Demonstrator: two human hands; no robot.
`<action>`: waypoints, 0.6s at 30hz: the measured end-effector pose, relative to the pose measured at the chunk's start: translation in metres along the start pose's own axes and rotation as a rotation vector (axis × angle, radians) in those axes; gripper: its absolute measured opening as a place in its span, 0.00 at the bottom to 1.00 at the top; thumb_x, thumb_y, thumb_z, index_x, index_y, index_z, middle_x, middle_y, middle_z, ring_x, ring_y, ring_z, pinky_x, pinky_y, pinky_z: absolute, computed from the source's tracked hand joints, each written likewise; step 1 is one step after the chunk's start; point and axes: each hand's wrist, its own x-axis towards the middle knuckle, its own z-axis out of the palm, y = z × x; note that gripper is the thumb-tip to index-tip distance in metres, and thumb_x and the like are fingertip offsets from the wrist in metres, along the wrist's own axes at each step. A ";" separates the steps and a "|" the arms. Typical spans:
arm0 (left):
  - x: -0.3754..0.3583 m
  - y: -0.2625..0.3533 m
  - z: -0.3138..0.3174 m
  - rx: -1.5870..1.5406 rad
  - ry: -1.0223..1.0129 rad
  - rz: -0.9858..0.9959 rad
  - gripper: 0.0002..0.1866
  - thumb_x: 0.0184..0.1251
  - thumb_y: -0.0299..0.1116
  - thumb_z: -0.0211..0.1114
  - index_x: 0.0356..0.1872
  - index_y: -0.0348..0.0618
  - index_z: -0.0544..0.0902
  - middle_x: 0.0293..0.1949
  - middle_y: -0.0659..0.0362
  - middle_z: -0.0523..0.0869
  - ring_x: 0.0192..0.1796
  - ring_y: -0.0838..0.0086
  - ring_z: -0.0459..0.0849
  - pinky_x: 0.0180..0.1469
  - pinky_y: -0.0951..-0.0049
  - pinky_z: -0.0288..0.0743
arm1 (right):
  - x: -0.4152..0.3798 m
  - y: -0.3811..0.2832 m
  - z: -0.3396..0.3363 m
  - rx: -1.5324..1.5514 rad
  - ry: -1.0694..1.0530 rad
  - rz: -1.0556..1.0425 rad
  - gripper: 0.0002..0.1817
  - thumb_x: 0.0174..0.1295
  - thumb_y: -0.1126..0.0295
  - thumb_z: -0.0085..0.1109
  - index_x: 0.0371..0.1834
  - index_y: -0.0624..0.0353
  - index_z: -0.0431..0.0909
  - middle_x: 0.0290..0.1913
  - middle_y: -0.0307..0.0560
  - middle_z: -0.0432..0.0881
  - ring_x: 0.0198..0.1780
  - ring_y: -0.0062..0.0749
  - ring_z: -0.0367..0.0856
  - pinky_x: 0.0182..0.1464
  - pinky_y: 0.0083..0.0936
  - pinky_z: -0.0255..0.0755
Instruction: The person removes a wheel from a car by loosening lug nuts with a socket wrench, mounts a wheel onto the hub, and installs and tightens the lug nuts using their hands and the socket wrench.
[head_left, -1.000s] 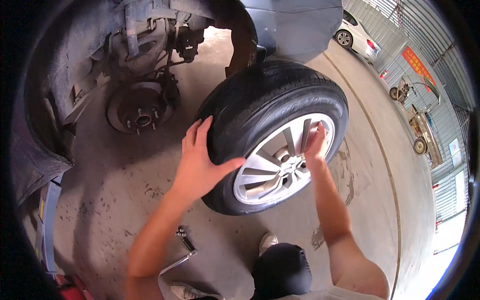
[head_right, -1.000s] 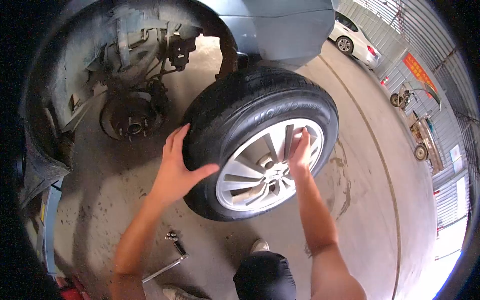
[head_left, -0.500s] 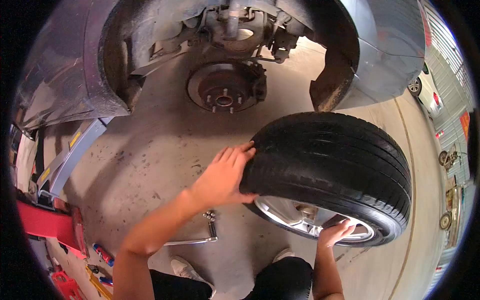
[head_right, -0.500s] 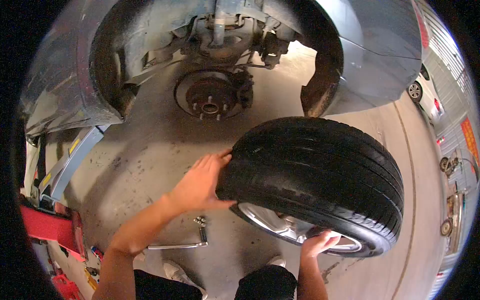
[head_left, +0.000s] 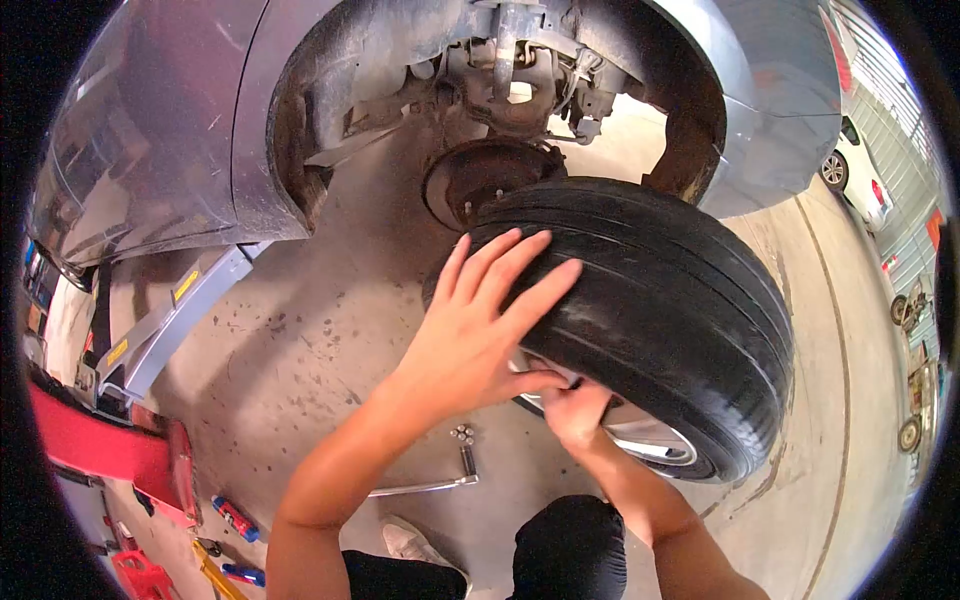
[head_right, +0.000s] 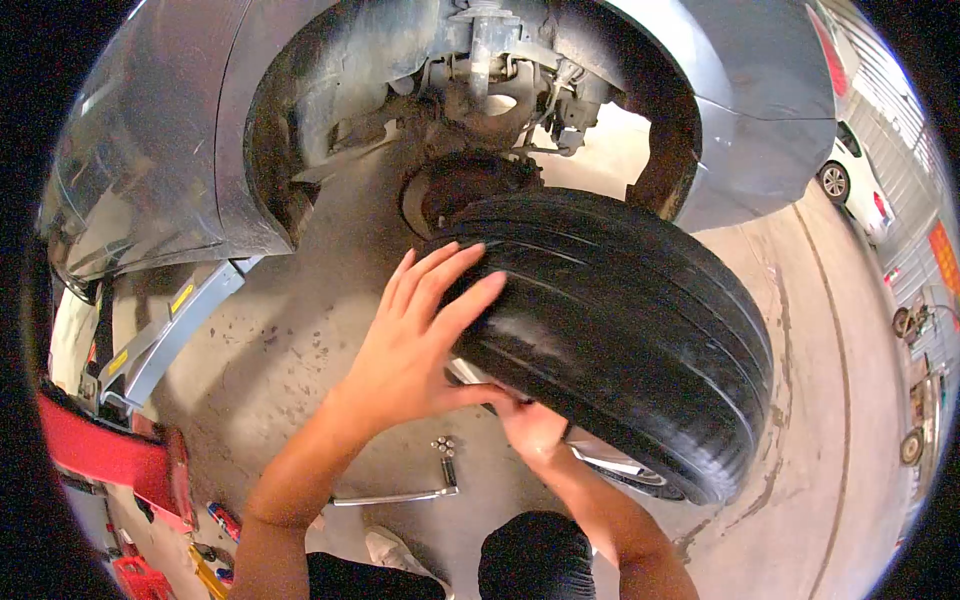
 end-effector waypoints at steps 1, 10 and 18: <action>-0.007 -0.005 -0.001 0.007 0.037 -0.024 0.61 0.36 0.56 0.87 0.78 0.50 0.68 0.79 0.44 0.64 0.79 0.42 0.63 0.80 0.36 0.55 | -0.004 0.004 0.016 -0.008 -0.065 0.053 0.27 0.57 0.84 0.68 0.63 0.67 0.78 0.55 0.53 0.86 0.60 0.40 0.83 0.68 0.39 0.73; -0.102 -0.095 -0.002 -0.038 0.362 -0.212 0.67 0.34 0.50 0.93 0.78 0.44 0.62 0.75 0.40 0.67 0.74 0.42 0.70 0.75 0.46 0.69 | 0.002 -0.014 0.115 0.556 -0.568 0.262 0.36 0.70 0.46 0.65 0.70 0.64 0.75 0.72 0.61 0.74 0.73 0.54 0.72 0.75 0.53 0.66; -0.174 -0.168 -0.015 -0.243 0.418 -0.550 0.69 0.35 0.49 0.93 0.79 0.40 0.57 0.76 0.43 0.68 0.76 0.51 0.71 0.77 0.52 0.67 | 0.001 -0.088 -0.018 0.147 -0.752 0.269 0.29 0.73 0.52 0.65 0.68 0.63 0.77 0.68 0.58 0.80 0.70 0.48 0.78 0.72 0.45 0.71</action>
